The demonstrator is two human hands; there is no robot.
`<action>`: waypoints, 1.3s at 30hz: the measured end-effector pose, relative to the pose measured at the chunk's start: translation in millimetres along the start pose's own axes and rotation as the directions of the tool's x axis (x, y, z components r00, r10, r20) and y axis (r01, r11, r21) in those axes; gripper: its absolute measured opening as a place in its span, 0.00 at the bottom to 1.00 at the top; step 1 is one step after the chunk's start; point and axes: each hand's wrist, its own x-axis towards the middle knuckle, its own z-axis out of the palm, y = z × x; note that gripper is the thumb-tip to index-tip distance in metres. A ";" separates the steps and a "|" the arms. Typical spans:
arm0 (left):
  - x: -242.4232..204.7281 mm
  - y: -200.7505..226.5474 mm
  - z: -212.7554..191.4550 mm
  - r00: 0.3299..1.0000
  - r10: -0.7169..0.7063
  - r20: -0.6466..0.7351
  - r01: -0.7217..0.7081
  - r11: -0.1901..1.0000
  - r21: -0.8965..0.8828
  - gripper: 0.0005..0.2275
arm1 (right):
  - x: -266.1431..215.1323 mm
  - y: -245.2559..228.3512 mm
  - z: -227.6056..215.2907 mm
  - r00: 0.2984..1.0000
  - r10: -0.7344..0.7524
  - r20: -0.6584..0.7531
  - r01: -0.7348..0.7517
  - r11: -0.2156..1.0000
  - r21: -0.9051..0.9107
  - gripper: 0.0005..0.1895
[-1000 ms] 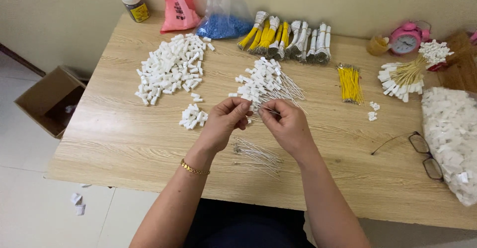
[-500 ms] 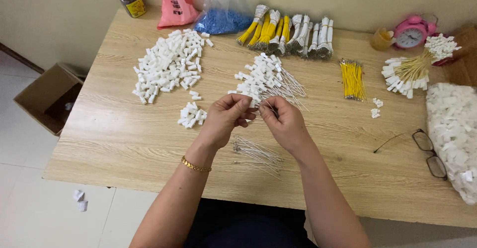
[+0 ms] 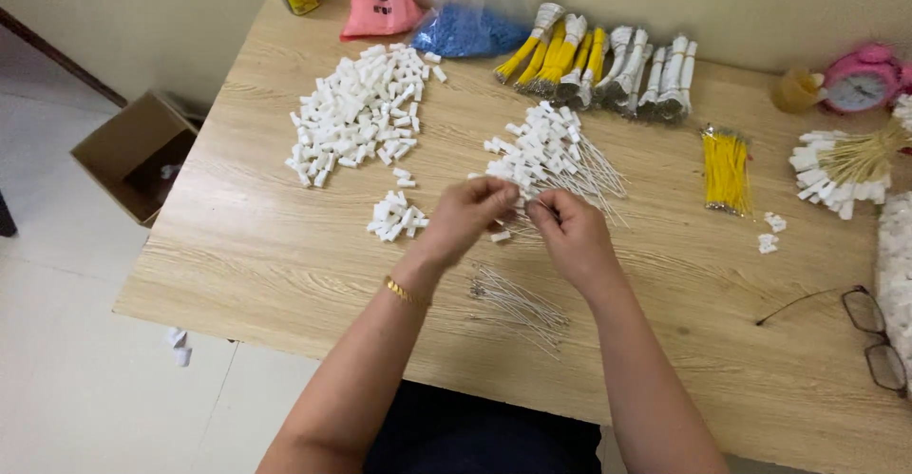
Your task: Assembling small white plastic caps onto thin metal wires
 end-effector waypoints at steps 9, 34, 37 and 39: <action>82.8 -50.7 -141.2 0.918 0.356 -0.173 0.183 0.005 0.983 0.10 | 43.3 92.7 24.0 0.993 -0.090 -0.075 0.081 0.990 -0.116 0.07; -2.8 36.8 -36.9 0.909 0.411 -0.074 -0.336 0.824 0.455 0.14 | -7.0 -21.2 -11.9 0.990 0.042 -0.131 0.015 0.914 0.405 0.05; -24.7 41.3 -4.7 0.979 0.191 -0.076 -0.193 0.981 -0.031 0.13 | -12.4 -34.4 -15.9 0.989 0.011 -0.147 0.046 0.926 0.375 0.04; -25.8 30.9 10.0 0.993 0.098 -0.065 -0.115 0.922 -0.370 0.14 | -14.5 -33.6 -16.2 0.987 -0.040 -0.158 0.088 0.946 0.312 0.03</action>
